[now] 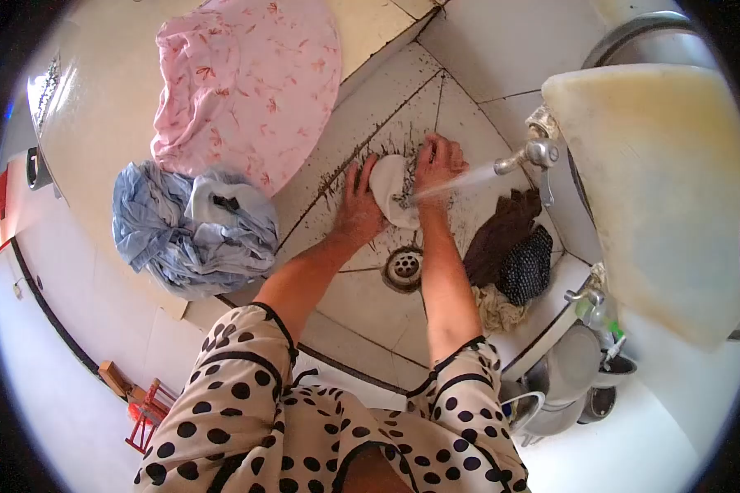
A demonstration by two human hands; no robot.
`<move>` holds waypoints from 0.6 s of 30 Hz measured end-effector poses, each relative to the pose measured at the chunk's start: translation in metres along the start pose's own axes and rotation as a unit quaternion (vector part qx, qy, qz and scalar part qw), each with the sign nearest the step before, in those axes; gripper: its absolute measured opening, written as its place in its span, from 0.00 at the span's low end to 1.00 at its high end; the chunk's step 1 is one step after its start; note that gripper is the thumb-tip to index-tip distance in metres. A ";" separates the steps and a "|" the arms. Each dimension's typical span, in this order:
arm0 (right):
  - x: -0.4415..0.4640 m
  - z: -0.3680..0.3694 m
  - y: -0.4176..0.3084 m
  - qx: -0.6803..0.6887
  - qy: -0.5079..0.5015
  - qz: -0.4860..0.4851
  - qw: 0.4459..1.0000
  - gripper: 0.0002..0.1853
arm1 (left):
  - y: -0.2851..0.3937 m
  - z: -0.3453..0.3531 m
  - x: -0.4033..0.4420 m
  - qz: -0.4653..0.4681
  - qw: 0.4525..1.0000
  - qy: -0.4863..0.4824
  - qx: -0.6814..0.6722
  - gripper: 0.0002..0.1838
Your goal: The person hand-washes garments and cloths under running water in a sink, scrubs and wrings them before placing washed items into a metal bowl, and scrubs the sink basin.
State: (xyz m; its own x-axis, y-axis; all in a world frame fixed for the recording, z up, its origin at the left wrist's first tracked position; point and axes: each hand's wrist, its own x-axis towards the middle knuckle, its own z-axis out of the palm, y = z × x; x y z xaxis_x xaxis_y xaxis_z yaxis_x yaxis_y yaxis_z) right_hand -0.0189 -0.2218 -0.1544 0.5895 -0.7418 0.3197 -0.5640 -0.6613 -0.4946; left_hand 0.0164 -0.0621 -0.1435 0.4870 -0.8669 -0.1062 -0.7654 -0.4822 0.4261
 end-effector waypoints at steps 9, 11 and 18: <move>-0.076 -0.009 -0.021 -0.080 -0.063 -0.054 0.993 0.09 | -0.003 0.005 0.002 0.074 0.992 0.098 -0.024 0.40; -0.037 0.007 0.012 -0.077 -0.032 -0.021 0.996 0.10 | -0.004 0.018 -0.005 0.006 0.985 0.094 -0.143 0.38; -0.074 -0.016 -0.044 -0.086 -0.017 0.005 0.996 0.15 | -0.004 0.013 0.003 0.056 0.997 0.058 -0.007 0.40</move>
State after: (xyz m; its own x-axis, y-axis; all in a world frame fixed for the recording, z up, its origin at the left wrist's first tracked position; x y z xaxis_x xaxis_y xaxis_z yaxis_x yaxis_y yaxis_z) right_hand -0.0474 -0.1396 -0.1434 0.6002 -0.7467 0.2866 -0.6590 -0.6647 -0.3520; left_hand 0.0154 -0.0648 -0.1568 0.4452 -0.8943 0.0459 -0.8119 -0.3815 0.4419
